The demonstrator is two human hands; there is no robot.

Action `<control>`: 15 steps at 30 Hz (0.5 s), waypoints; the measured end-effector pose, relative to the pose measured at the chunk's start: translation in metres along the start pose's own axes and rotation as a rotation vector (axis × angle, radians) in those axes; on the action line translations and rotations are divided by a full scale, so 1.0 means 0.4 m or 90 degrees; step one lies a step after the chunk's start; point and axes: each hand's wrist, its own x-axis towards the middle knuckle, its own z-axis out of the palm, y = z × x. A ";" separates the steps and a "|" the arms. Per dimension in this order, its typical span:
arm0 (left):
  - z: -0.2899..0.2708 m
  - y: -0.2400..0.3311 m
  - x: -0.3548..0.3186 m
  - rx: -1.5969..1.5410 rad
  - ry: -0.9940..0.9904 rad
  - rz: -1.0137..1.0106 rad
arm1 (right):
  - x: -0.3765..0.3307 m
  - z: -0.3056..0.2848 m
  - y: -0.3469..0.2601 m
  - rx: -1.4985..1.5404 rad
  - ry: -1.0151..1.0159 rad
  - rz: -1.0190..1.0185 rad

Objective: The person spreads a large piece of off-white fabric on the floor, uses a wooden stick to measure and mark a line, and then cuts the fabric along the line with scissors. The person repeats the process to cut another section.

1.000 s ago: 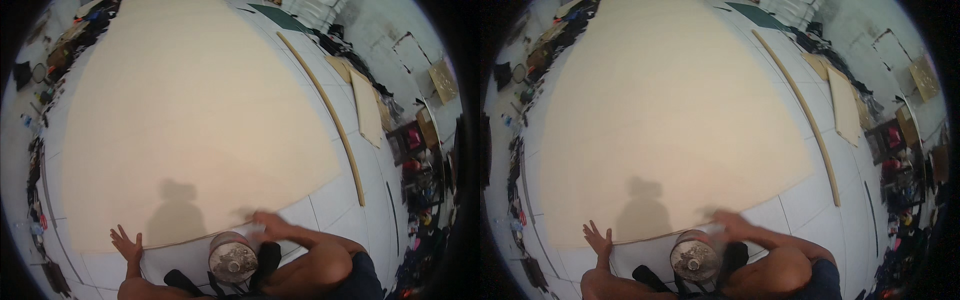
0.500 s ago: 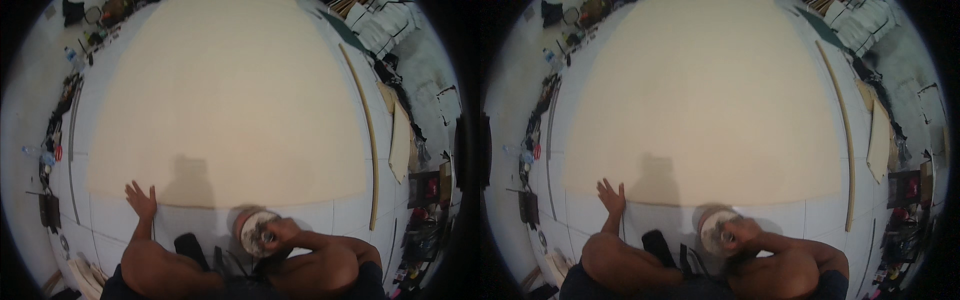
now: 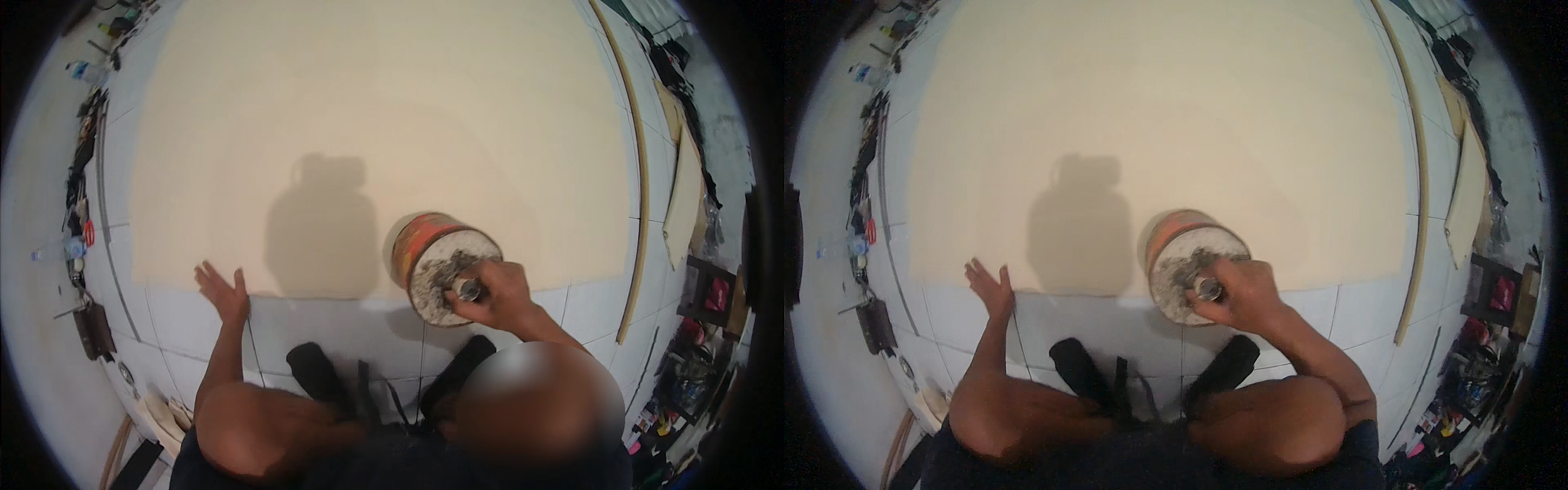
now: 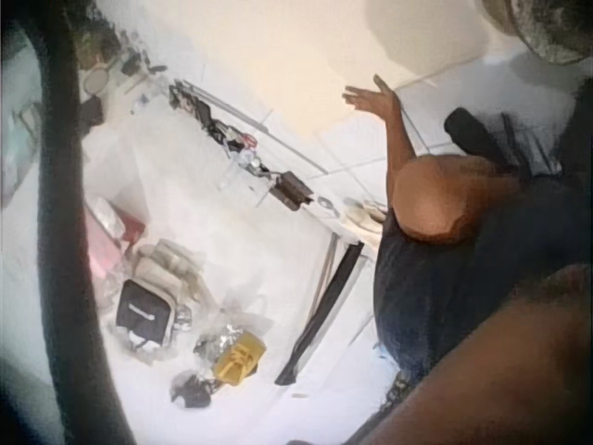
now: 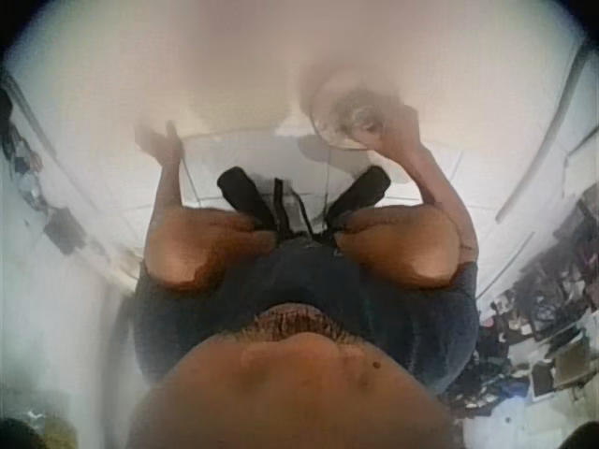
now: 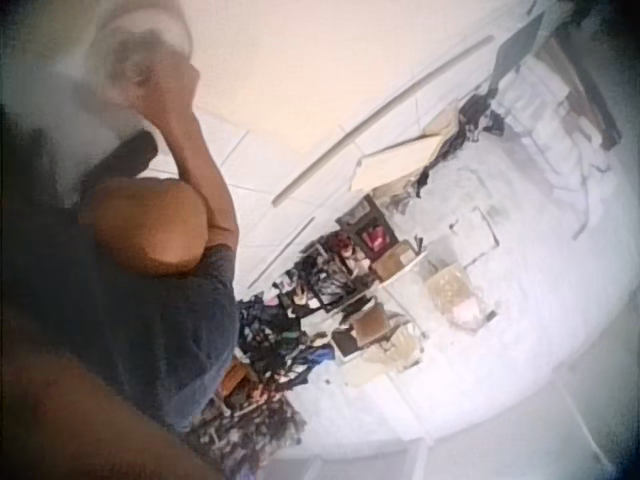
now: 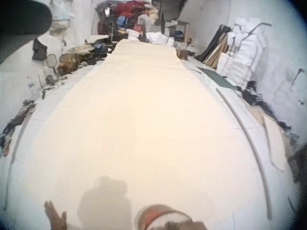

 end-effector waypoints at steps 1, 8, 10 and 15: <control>-0.011 -0.004 -0.001 -0.002 -0.009 0.006 | 0.008 0.006 0.006 0.022 -0.005 0.038; -0.181 0.103 0.091 0.263 -0.365 -0.065 | 0.094 0.025 0.012 -0.068 -0.091 0.074; -0.288 0.245 0.160 0.290 -0.546 -0.054 | 0.082 -0.016 0.013 -0.003 -0.208 0.116; -0.682 0.838 -0.004 -0.469 -0.525 0.201 | 0.051 -0.208 -0.187 0.083 -0.326 0.274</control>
